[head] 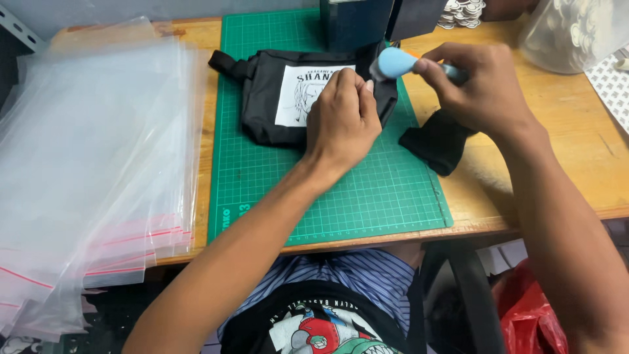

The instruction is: The person cleans a black shoulder bag with a blue brush, scrubbing the front, sides, and back surfaces. They then wipe the bag with a black cloth and place it into a clear plastic bag.

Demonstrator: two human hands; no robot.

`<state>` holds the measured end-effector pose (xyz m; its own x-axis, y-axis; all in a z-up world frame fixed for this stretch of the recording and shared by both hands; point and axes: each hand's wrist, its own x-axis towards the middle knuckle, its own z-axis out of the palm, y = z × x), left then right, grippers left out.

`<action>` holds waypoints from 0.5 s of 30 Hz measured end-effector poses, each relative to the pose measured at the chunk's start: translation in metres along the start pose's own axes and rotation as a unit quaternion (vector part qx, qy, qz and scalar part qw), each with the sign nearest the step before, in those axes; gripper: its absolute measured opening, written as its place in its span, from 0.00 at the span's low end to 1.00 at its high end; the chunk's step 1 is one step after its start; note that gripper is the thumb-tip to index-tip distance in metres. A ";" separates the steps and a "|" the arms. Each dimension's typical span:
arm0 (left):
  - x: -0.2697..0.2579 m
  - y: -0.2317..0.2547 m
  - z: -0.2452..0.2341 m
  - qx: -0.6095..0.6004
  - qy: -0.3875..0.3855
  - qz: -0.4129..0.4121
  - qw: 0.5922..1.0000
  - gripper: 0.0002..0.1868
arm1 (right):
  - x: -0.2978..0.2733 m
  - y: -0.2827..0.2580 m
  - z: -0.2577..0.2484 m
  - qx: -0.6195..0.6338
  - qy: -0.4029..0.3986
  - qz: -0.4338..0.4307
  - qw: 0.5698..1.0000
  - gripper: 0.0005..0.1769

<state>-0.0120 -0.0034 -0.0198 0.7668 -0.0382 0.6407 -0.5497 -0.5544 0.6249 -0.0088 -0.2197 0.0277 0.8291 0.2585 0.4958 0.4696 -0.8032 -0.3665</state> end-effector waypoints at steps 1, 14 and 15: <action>-0.001 0.003 -0.001 0.001 0.008 -0.002 1.000 0.07 | 0.000 0.010 0.005 -0.047 0.050 0.001 0.998 0.12; -0.001 0.058 -0.057 0.160 -0.325 -0.084 0.928 0.25 | 0.002 -0.027 -0.037 0.058 -0.150 0.067 0.985 0.20; 0.001 0.044 -0.053 0.189 -0.291 -0.009 0.938 0.23 | 0.002 -0.027 -0.041 0.085 -0.200 0.103 0.971 0.21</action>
<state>-0.0534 0.0165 0.0318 0.8866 -0.4119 0.2106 -0.4621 -0.8100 0.3612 -0.0319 -0.2197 0.0708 0.9460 0.3174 0.0653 0.2969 -0.7680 -0.5674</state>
